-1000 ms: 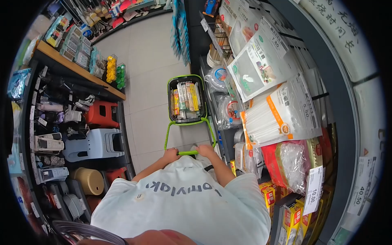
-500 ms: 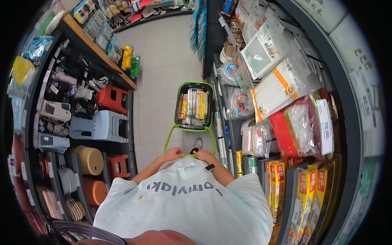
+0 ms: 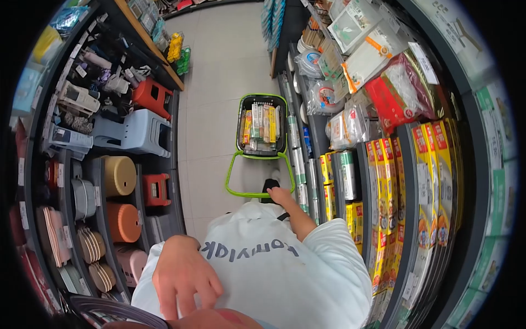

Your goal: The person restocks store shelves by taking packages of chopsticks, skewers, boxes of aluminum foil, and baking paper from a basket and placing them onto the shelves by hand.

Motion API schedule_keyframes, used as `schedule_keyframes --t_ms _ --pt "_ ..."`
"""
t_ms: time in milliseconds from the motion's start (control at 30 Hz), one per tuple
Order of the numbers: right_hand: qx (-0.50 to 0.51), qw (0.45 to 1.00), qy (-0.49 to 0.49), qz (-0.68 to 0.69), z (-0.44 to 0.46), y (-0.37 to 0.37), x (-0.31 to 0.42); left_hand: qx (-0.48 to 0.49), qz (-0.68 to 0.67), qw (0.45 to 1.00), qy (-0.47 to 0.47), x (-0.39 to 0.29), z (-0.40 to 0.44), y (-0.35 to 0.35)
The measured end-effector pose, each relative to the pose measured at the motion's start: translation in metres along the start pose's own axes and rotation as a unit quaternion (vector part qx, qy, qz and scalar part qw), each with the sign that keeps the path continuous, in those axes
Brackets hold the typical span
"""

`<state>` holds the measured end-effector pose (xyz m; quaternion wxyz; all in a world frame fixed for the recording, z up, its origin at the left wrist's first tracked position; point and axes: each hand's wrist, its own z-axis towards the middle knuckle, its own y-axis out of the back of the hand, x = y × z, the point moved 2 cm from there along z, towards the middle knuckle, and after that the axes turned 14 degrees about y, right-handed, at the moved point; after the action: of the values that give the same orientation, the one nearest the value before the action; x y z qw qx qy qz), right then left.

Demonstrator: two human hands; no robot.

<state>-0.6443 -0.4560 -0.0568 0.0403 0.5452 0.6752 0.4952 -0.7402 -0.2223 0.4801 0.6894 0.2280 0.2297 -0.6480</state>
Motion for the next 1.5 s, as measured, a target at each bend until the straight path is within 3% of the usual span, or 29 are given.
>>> schedule_keyframes --t_ms 67,133,267,433,500,533,567,600,633,667,700,767,833,933,1000,1033,1067,1100,1133,1200,1267,1400,1500 --pt "-0.021 1.0 -0.004 0.001 -0.015 -0.013 0.003 -0.036 0.004 0.999 0.0 0.0 0.003 -0.029" --pt "0.031 0.999 -0.012 0.021 -0.03 -0.032 0.0 0.073 0.024 0.997 -0.008 0.004 0.004 -0.064" --pt "0.045 0.998 -0.022 0.032 -0.079 -0.057 0.012 0.033 0.029 0.999 -0.013 0.017 0.019 -0.103" --pt "0.031 0.998 0.016 0.047 -0.149 -0.08 0.023 0.163 0.009 0.987 -0.004 0.057 0.025 -0.129" --pt "0.027 0.998 0.036 0.038 -0.183 -0.089 0.021 0.065 -0.081 0.991 0.085 0.102 0.025 -0.129" --pt "0.014 0.995 0.064 0.075 -0.204 -0.092 0.026 -0.045 -0.076 0.989 0.118 0.136 0.014 -0.129" --pt "0.002 0.99 0.091 0.112 -0.224 -0.099 0.029 -0.156 -0.08 0.943 0.282 0.165 -0.002 -0.124" --pt "0.004 0.99 0.088 0.108 -0.237 -0.115 0.027 -0.319 -0.081 0.874 0.358 0.212 -0.023 -0.126" --pt "-0.048 0.991 0.114 0.059 -0.241 -0.144 0.015 -0.42 0.018 0.806 0.416 0.26 -0.047 -0.129" --pt "-0.1 0.985 0.14 0.009 -0.252 -0.167 0.009 -0.397 0.24 0.694 0.55 0.311 -0.092 -0.145" --pt "-0.098 0.985 0.14 0.008 -0.269 -0.18 0.013 -0.343 0.443 0.525 0.64 0.349 -0.134 -0.169" --pt "-0.064 0.993 0.062 0.081 -0.304 -0.196 0.02 -0.077 0.506 0.382 0.77 0.381 -0.182 -0.229" --pt "-0.067 0.993 0.055 0.079 -0.337 -0.214 0.019 -0.191 0.32 0.436 0.819 0.429 -0.243 -0.292" --pt "-0.095 0.99 0.039 0.094 -0.364 -0.234 0.02 -0.2 0.249 0.404 0.857 0.445 -0.275 -0.359" --pt "-0.04 0.994 0.003 0.106 -0.379 -0.232 0.02 -0.223 0.199 0.316 0.9 0.449 -0.292 -0.39" --pt "-0.038 0.993 0.003 0.11 -0.384 -0.227 0.013 -0.212 0.244 0.284 0.903 0.442 -0.28 -0.391" --pt "0.023 0.993 0.006 0.117 -0.39 -0.224 0.007 -0.21 0.241 0.282 0.905 0.446 -0.28 -0.392" --pt "0.085 0.989 0.008 0.124 -0.394 -0.227 0.004 -0.176 0.259 0.317 0.895 0.451 -0.278 -0.395" --pt "0.09 0.988 0.007 0.129 -0.4 -0.232 0.006 -0.143 0.275 0.352 0.883 0.457 -0.276 -0.4" --pt "0.11 0.993 0.029 0.019 -0.412 -0.237 0.003 -0.119 0.318 0.359 0.869 0.473 -0.272 -0.408" --pt "0.092 0.995 0.025 0.002 -0.429 -0.242 0.009 -0.084 0.362 0.425 0.826 0.481 -0.273 -0.415" --pt "0.051 0.999 -0.001 -0.009 -0.452 -0.245 0.012 -0.094 0.37 0.457 0.803 0.492 -0.262 -0.425" --pt "0.075 0.997 -0.006 0.004 -0.464 -0.242 0.01 -0.08 0.396 0.49 0.773 0.495 -0.253 -0.423"
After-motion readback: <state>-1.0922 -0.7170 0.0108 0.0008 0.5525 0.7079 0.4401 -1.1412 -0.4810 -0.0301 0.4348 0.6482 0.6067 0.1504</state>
